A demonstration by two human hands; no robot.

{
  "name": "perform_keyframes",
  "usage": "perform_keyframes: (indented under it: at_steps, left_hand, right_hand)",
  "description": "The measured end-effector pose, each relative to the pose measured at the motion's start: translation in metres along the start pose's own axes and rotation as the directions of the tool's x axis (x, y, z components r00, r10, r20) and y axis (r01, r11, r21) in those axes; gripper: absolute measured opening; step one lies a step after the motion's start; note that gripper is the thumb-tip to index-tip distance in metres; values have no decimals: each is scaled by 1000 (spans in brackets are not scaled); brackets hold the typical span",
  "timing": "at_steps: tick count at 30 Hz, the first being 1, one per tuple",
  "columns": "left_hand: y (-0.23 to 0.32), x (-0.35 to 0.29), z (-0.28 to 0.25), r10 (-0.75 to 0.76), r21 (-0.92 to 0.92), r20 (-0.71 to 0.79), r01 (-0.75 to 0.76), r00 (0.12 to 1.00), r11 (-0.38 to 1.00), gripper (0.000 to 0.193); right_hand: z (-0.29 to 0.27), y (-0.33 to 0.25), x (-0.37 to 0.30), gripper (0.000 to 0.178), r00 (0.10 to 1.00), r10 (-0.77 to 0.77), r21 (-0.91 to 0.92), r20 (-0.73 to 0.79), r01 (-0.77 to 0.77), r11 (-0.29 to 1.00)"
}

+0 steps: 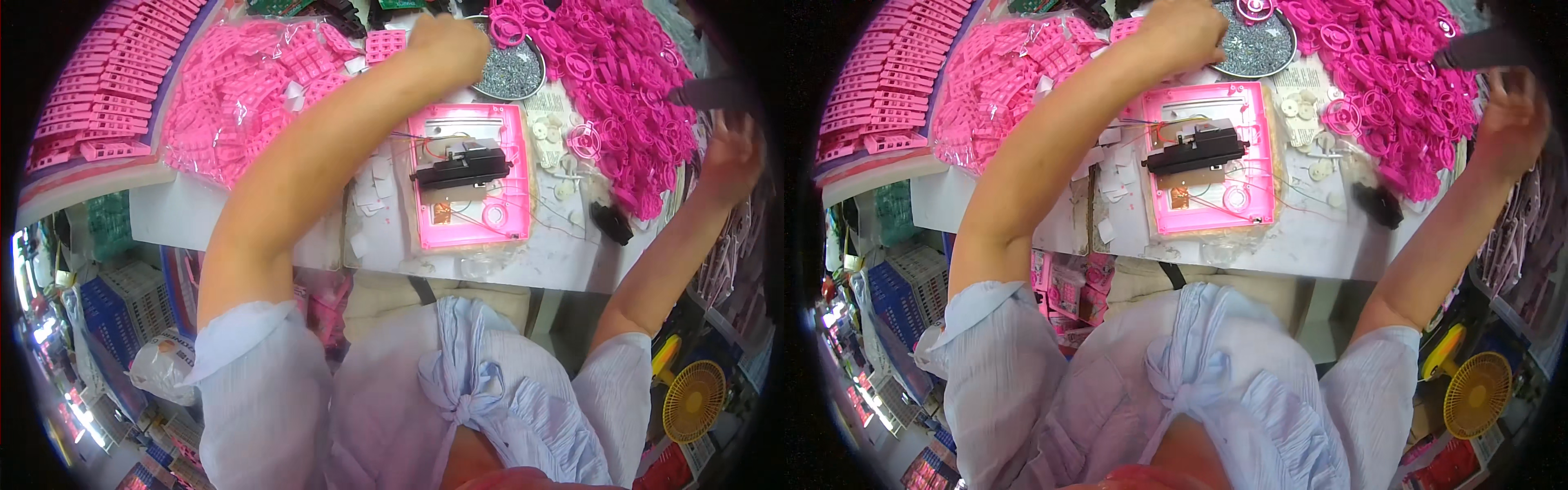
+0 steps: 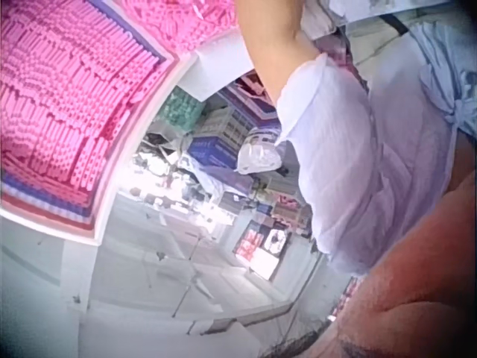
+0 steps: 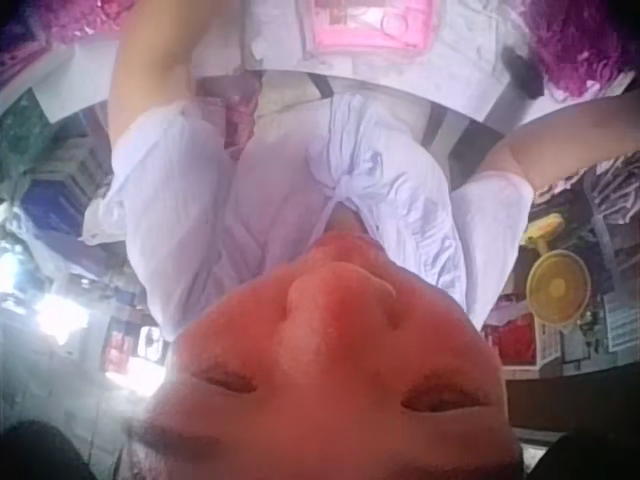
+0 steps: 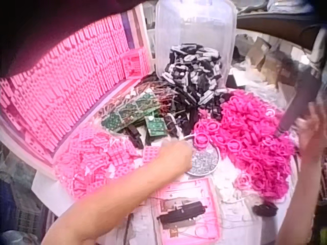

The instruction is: Assembling a pink plastic toy piggy bank by installing internal electronic components and screwing the backplate into place.

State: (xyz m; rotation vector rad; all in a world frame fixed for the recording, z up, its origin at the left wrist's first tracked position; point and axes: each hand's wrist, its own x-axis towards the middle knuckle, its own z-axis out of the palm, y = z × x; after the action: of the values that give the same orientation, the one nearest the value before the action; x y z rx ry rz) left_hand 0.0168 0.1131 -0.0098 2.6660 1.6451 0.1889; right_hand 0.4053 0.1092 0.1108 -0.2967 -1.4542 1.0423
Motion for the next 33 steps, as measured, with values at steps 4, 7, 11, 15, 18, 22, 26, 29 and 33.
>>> perform_keyframes:
  at_steps: [4, 7, 11, 15, 18, 22, 26, 29, 33]
  left_hand:
    - [9, 2, 11, 94, -25, 133, -92, 987, 995, 15]
    - [9, 0, 10, 128, 56, 66, -132, 990, 990, 12]
    - [4, 20, 28, 151, 73, 95, -158, 984, 985, 16]
    - [8, 22, 12, 109, 81, 125, -119, 986, 990, 16]
    - [9, -11, -40, -50, -614, 129, 119, 990, 781, 17]
    - [38, -117, -75, 113, -480, -338, -274, 934, 834, 11]
    - [59, -174, -44, -18, -437, -461, -210, 887, 875, 14]
    - [64, -187, -32, -106, -493, -486, -172, 867, 853, 17]
    - [64, -185, -30, -139, -540, -508, -189, 850, 820, 20]
  right_hand:
    - [28, 26, -9, 44, 947, 157, -512, -281, -286, 810]
    - [41, 30, -5, 44, 927, 312, -359, -206, -368, 858]
    - [65, 57, 0, 38, 925, 373, -208, -73, -380, 901]
    - [117, 70, 0, 29, 903, 421, -24, 83, -421, 907]
    - [160, 57, -10, 30, 878, 468, -57, -96, -475, 878]
    - [168, 40, -49, 33, 928, 318, 363, 193, -369, 855]
    - [232, 37, -59, 34, 934, 93, 270, 345, -193, 943]
    - [241, 45, -57, 37, 892, 29, 307, 452, -186, 933]
    - [247, 42, -57, 36, 890, 43, 289, 455, -193, 937]
